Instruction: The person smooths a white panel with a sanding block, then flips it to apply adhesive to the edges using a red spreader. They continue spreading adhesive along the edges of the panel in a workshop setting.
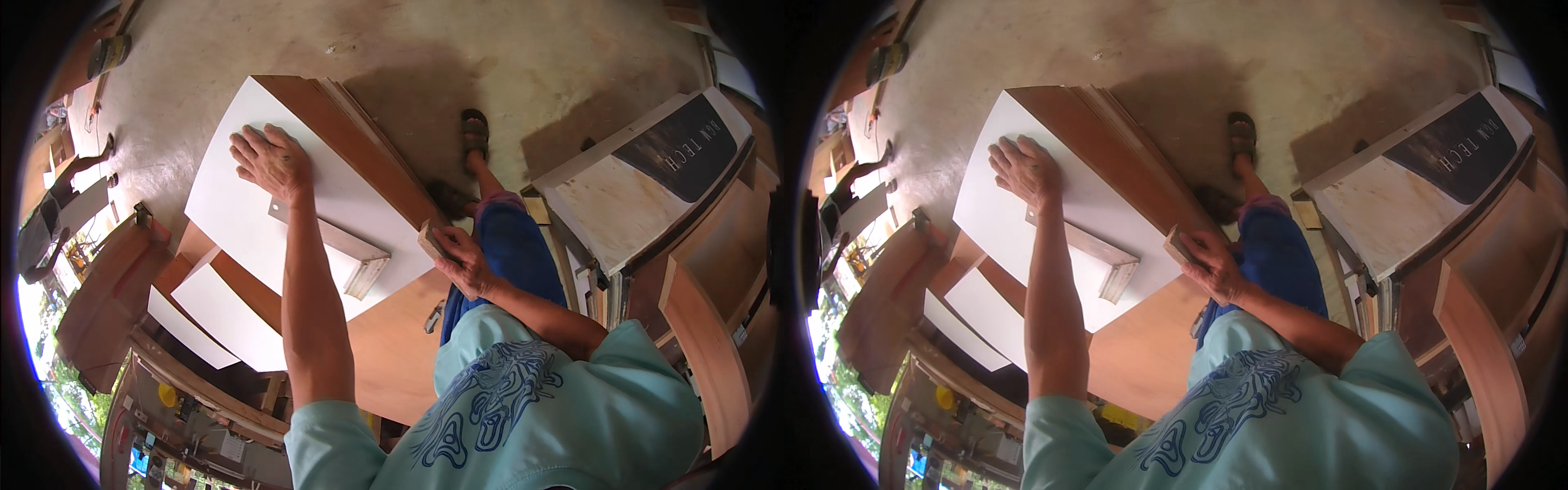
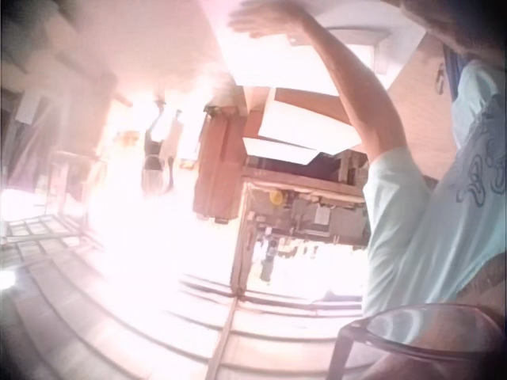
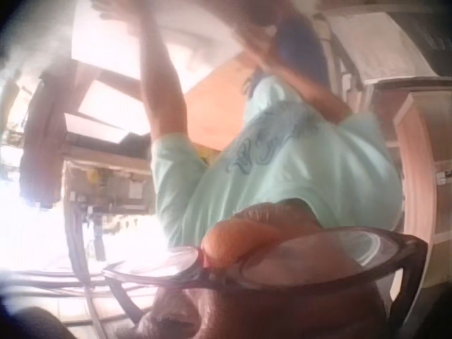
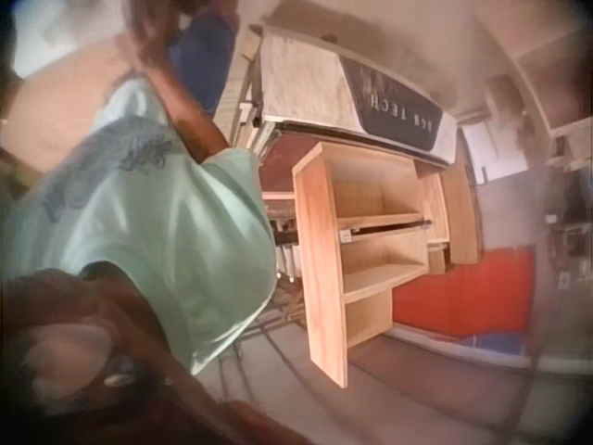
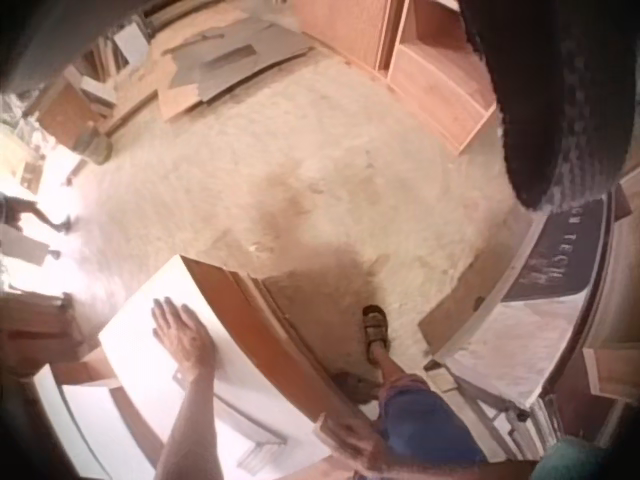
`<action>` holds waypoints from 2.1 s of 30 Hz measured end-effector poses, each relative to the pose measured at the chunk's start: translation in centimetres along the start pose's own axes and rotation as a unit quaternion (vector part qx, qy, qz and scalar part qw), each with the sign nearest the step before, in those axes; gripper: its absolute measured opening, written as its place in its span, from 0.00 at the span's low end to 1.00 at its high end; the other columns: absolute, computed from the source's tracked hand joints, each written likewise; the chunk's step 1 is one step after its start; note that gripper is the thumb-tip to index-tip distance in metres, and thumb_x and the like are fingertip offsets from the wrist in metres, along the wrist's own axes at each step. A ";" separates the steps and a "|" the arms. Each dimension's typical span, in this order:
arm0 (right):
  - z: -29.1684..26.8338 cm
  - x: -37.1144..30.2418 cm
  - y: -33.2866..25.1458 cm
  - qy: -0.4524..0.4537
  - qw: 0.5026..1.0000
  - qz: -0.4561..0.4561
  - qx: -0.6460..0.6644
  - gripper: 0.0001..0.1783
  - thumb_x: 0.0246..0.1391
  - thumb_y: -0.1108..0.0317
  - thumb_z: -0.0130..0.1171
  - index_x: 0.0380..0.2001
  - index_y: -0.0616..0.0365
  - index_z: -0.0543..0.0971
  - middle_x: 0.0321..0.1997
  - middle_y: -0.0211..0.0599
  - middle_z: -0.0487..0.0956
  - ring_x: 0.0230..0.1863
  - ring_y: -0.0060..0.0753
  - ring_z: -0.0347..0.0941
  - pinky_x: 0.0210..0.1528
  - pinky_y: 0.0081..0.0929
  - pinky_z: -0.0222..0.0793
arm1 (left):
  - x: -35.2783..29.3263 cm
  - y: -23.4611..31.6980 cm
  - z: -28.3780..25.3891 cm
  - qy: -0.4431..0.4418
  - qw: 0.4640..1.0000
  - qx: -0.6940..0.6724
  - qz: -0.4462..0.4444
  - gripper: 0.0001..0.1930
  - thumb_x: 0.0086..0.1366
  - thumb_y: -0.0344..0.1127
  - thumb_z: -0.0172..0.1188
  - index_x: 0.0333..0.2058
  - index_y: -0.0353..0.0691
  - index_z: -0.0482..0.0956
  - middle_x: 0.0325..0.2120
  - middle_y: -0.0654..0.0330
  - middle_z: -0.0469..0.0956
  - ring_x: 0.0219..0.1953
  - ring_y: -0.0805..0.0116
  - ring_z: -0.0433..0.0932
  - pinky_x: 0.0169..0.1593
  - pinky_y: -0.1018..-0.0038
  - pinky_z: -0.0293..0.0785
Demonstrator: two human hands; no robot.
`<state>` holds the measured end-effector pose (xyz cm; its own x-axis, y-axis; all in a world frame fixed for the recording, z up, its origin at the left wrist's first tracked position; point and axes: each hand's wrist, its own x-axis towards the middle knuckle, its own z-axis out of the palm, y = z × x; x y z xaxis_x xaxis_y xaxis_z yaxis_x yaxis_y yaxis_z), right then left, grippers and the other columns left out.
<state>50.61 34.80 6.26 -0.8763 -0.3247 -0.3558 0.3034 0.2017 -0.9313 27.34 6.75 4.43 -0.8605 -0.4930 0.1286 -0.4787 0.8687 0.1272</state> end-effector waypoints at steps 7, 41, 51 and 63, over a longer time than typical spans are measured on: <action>1.4 9.8 -4.0 0.008 0.998 -0.029 -0.057 0.28 0.54 0.64 0.62 0.56 0.69 0.71 0.56 0.48 0.66 0.54 0.45 0.67 0.58 0.33 0.62 | -0.2 0.1 0.1 -0.014 1.000 0.014 -0.016 0.28 0.72 0.48 0.36 0.62 0.34 0.61 0.66 0.46 0.54 0.69 0.47 0.48 0.68 0.50 0.42; 8.7 44.1 -12.9 0.077 0.984 -0.159 0.006 0.25 0.56 0.52 0.56 0.50 0.59 0.77 0.33 0.45 0.78 0.37 0.39 0.74 0.41 0.30 0.70 | -0.1 -0.2 -0.2 -0.057 0.998 0.005 0.001 0.28 0.71 0.42 0.41 0.62 0.28 0.59 0.68 0.48 0.49 0.71 0.45 0.42 0.68 0.47 0.32; 5.5 24.5 -6.1 0.074 0.986 -0.142 -0.041 0.29 0.57 0.58 0.59 0.58 0.64 0.71 0.50 0.52 0.72 0.50 0.43 0.70 0.52 0.31 0.67 | 0.1 -1.0 0.8 -0.036 0.999 0.003 0.012 0.30 0.71 0.49 0.34 0.63 0.31 0.58 0.68 0.47 0.50 0.70 0.44 0.43 0.67 0.43 0.39; -3.5 -11.4 6.2 0.025 0.986 -0.046 -0.158 0.26 0.56 0.64 0.59 0.58 0.58 0.71 0.48 0.49 0.73 0.52 0.50 0.70 0.54 0.38 0.67 | -0.4 0.3 -1.2 -0.035 0.996 0.064 0.050 0.31 0.71 0.53 0.31 0.55 0.28 0.63 0.63 0.44 0.55 0.63 0.47 0.55 0.58 0.47 0.56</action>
<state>61.20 42.95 4.82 -0.9145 -0.3113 -0.2585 0.0963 0.4530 -0.8863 27.77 7.15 5.62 -0.9128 -0.4031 0.0658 -0.4046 0.9145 -0.0097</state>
